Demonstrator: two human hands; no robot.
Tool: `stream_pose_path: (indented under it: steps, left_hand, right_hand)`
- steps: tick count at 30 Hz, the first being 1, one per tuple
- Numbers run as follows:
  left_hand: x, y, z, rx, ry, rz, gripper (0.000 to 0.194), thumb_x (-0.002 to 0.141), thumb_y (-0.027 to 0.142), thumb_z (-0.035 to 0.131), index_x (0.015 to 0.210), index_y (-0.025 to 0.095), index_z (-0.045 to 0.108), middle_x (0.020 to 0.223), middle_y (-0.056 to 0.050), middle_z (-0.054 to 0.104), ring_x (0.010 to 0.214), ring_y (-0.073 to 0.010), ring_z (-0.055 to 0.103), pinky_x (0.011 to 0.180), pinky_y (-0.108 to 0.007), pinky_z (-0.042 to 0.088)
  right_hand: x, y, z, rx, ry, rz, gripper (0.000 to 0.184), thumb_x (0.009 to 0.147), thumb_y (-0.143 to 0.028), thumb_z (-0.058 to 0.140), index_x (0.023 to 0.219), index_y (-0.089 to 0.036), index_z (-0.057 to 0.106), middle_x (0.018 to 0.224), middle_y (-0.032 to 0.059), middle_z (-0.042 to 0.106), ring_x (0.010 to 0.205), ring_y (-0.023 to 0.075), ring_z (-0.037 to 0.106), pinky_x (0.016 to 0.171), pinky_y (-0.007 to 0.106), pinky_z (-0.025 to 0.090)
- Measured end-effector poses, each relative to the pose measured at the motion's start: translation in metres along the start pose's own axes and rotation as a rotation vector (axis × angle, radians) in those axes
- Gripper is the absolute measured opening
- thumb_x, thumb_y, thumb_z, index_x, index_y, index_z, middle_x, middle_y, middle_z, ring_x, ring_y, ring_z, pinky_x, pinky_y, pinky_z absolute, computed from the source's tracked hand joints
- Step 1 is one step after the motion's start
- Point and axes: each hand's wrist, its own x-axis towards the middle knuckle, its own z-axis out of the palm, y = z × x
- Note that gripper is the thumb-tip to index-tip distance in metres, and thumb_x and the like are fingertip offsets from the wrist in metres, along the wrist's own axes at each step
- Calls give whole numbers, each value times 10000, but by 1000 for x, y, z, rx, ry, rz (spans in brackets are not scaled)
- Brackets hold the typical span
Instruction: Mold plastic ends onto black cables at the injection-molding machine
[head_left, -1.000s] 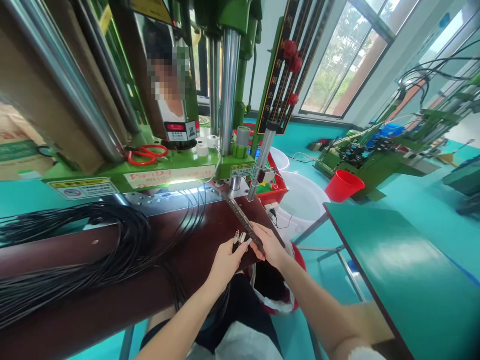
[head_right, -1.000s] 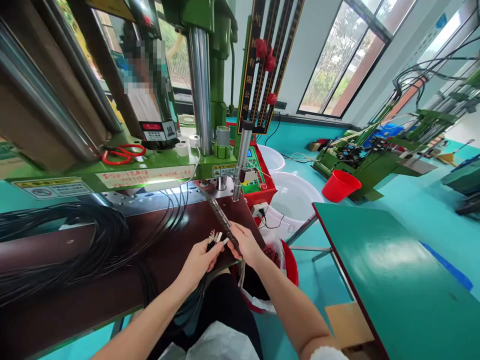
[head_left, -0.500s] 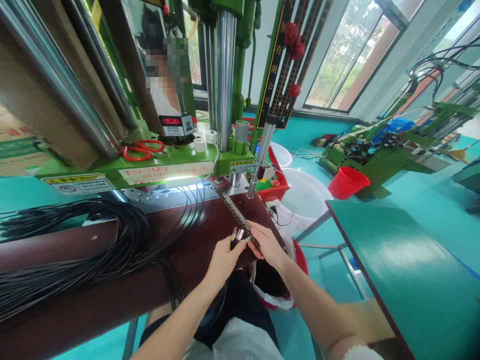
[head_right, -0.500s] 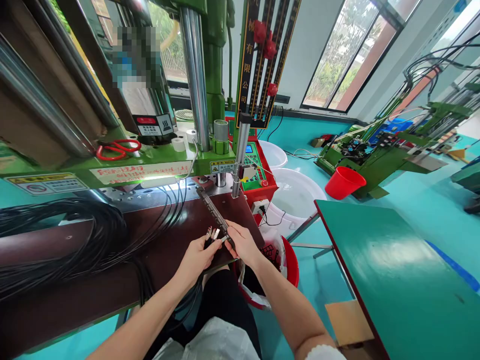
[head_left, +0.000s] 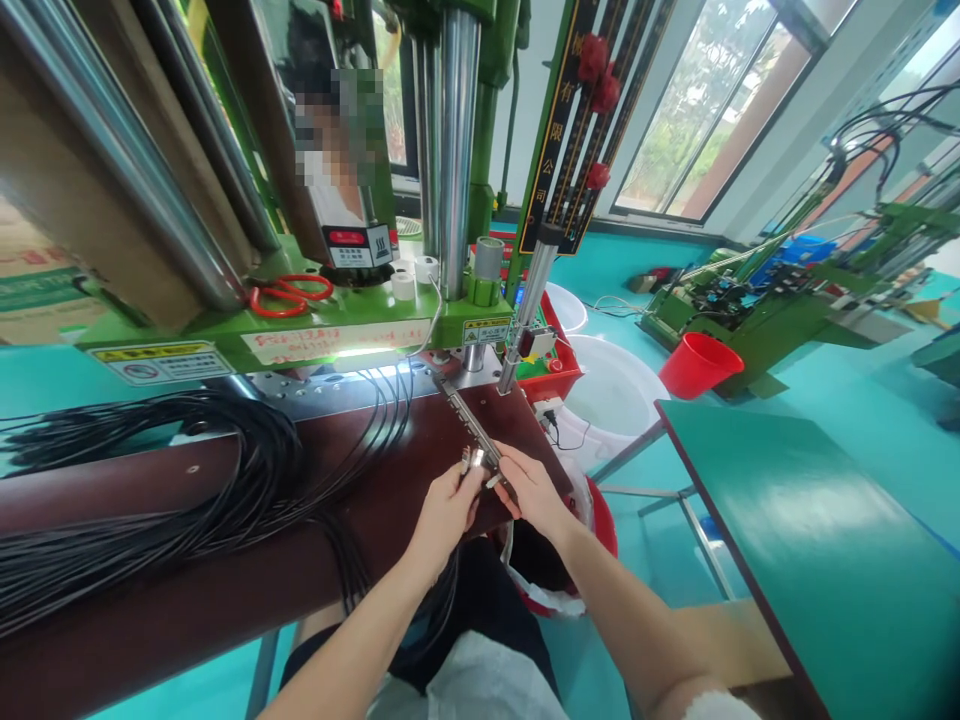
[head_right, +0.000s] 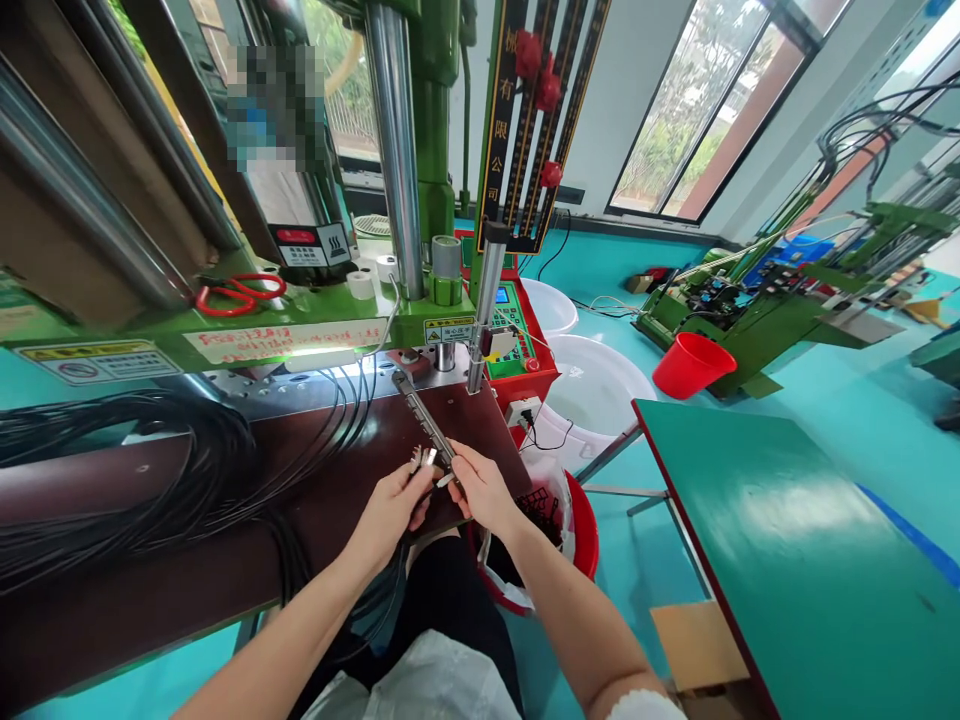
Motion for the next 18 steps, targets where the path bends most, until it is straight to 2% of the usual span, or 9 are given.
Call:
stream_pose_path:
  steps: [3, 5, 10, 14, 18]
  left_hand:
    - [2, 4, 0, -44, 5, -10, 301, 722, 493, 528, 731, 201, 453, 439, 114, 318, 325, -37, 242, 320, -156, 175]
    - [4, 3, 0, -14, 19, -7, 304, 685, 466, 582, 686, 200, 434, 422, 118, 299, 324, -33, 221, 321, -159, 160]
    - [7, -3, -1, 93, 45, 72, 299, 619, 432, 654, 609, 169, 510, 414, 74, 397, 358, -48, 298, 353, -180, 204]
    - [7, -2, -2, 73, 23, 39, 301, 595, 430, 671, 605, 164, 532, 392, 75, 396, 349, -52, 301, 357, -185, 201]
    - [8, -4, -5, 30, 20, 33, 305, 568, 402, 692, 580, 158, 509, 399, 78, 393, 350, -42, 304, 362, -177, 219]
  right_hand:
    - [1, -1, -2, 86, 23, 25, 452, 863, -391, 414, 1249, -161, 470, 469, -72, 433, 294, 39, 346, 294, 157, 214]
    - [1, -1, -3, 109, 39, 42, 456, 856, -394, 426, 1247, -163, 468, 465, -73, 433, 285, 39, 346, 288, 154, 209]
    - [2, 1, -3, 89, 14, 27, 470, 848, -408, 446, 1228, -134, 489, 472, -62, 450, 295, 41, 354, 283, 160, 206]
    - [2, 2, -4, 60, -20, 33, 473, 859, -406, 430, 1246, -139, 475, 475, -61, 454, 300, 42, 351, 293, 165, 216]
    - [1, 0, -3, -77, -54, 28, 488, 863, -426, 415, 1271, -160, 455, 483, -66, 443, 316, 42, 349, 310, 165, 249]
